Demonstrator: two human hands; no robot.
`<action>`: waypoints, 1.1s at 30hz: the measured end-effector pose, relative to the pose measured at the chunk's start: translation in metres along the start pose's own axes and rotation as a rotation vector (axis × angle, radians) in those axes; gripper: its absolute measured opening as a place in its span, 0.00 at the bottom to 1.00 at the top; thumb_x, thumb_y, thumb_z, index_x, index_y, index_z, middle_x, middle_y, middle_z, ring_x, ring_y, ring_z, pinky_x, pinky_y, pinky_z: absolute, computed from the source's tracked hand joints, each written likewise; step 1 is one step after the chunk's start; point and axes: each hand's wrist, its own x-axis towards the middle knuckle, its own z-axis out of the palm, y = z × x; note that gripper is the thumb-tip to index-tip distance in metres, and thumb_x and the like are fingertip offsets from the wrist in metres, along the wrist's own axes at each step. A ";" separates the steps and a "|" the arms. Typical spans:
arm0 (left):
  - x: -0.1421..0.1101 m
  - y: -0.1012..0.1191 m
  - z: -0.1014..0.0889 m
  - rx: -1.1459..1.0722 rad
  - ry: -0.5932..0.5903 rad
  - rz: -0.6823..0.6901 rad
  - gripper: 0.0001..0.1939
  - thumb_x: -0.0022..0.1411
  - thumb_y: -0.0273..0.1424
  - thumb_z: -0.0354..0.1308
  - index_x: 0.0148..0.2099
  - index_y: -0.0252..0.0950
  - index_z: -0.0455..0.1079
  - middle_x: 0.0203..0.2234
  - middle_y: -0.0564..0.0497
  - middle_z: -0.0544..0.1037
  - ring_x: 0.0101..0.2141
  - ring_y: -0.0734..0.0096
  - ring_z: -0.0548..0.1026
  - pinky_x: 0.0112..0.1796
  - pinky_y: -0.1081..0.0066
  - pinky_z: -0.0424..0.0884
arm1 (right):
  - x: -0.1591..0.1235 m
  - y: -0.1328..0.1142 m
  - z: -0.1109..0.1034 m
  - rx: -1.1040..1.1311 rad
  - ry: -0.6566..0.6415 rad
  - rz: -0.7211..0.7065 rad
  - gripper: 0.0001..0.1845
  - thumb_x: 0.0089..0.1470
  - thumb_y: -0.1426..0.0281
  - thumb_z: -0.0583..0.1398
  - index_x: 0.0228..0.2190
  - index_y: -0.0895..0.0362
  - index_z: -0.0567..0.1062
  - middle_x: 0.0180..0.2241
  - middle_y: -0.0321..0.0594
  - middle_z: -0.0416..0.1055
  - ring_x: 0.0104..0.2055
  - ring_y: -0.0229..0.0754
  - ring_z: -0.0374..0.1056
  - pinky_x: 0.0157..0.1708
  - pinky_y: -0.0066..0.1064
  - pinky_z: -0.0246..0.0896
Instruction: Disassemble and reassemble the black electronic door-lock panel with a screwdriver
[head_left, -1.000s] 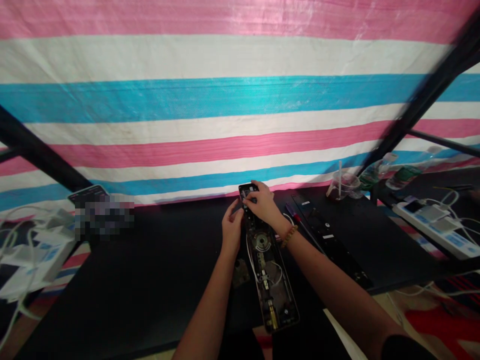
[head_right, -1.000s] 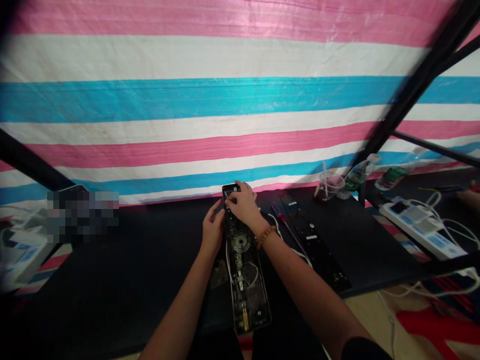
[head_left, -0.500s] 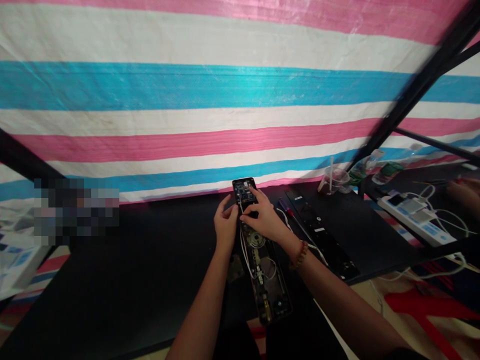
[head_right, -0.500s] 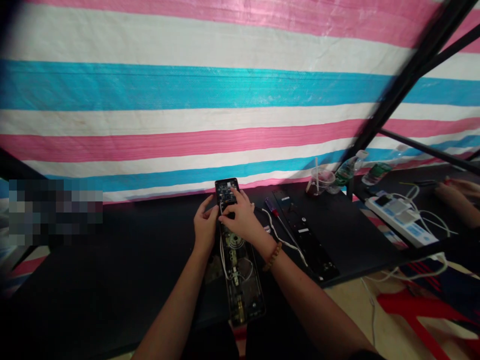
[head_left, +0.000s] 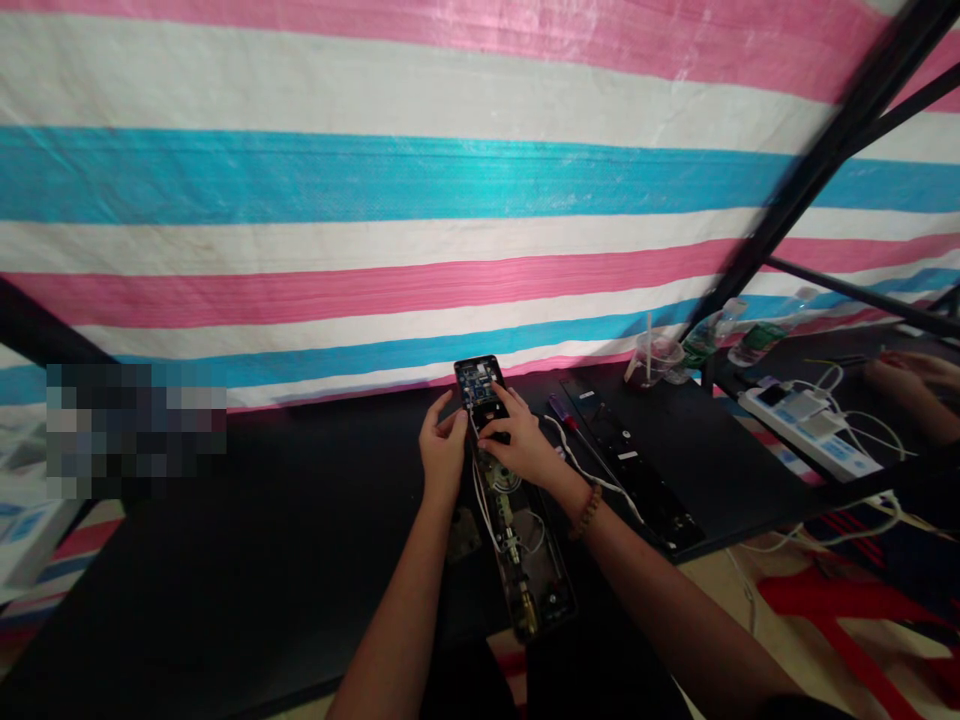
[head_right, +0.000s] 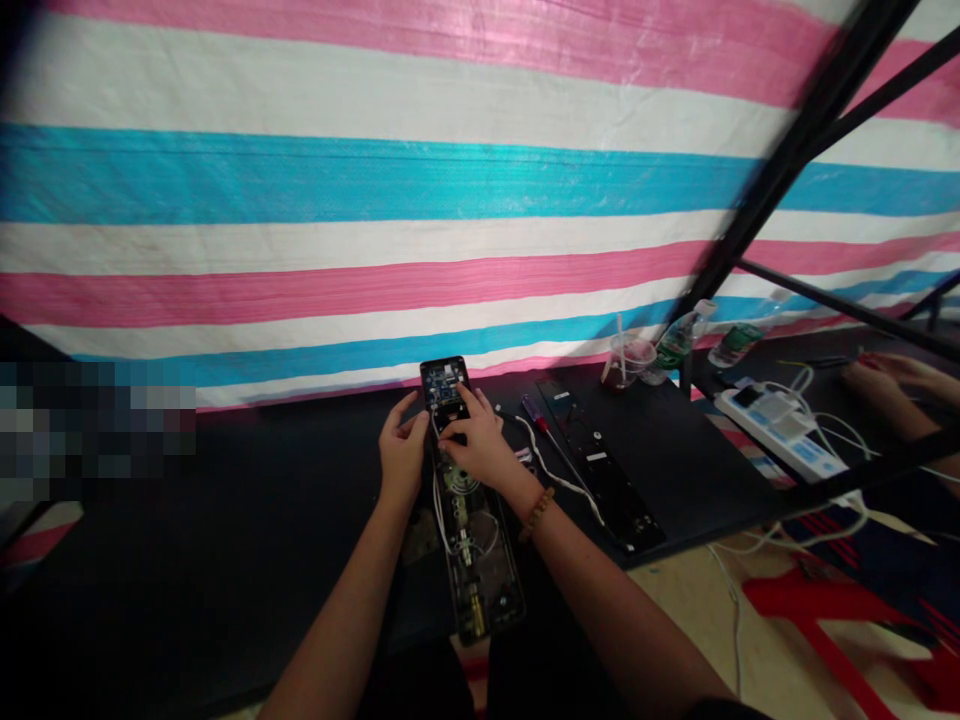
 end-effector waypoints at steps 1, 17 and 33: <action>0.000 0.000 0.000 0.001 0.004 -0.001 0.29 0.56 0.35 0.64 0.59 0.36 0.67 0.36 0.45 0.83 0.35 0.63 0.82 0.38 0.65 0.77 | 0.000 0.000 0.000 -0.005 -0.001 -0.001 0.06 0.49 0.72 0.67 0.31 0.50 0.83 0.70 0.37 0.48 0.72 0.58 0.40 0.63 0.59 0.43; 0.001 -0.003 0.000 -0.013 0.004 0.003 0.27 0.55 0.35 0.64 0.57 0.36 0.68 0.36 0.45 0.83 0.35 0.63 0.82 0.39 0.64 0.77 | -0.002 -0.001 0.002 -0.046 -0.003 -0.003 0.05 0.51 0.71 0.66 0.31 0.50 0.83 0.69 0.37 0.50 0.71 0.60 0.41 0.61 0.60 0.47; 0.002 -0.005 -0.001 0.001 -0.006 0.007 0.27 0.56 0.36 0.63 0.57 0.35 0.68 0.36 0.45 0.83 0.34 0.63 0.82 0.37 0.66 0.77 | -0.006 0.001 0.006 -0.027 0.054 -0.040 0.04 0.51 0.72 0.66 0.30 0.52 0.82 0.68 0.42 0.54 0.70 0.59 0.43 0.62 0.59 0.45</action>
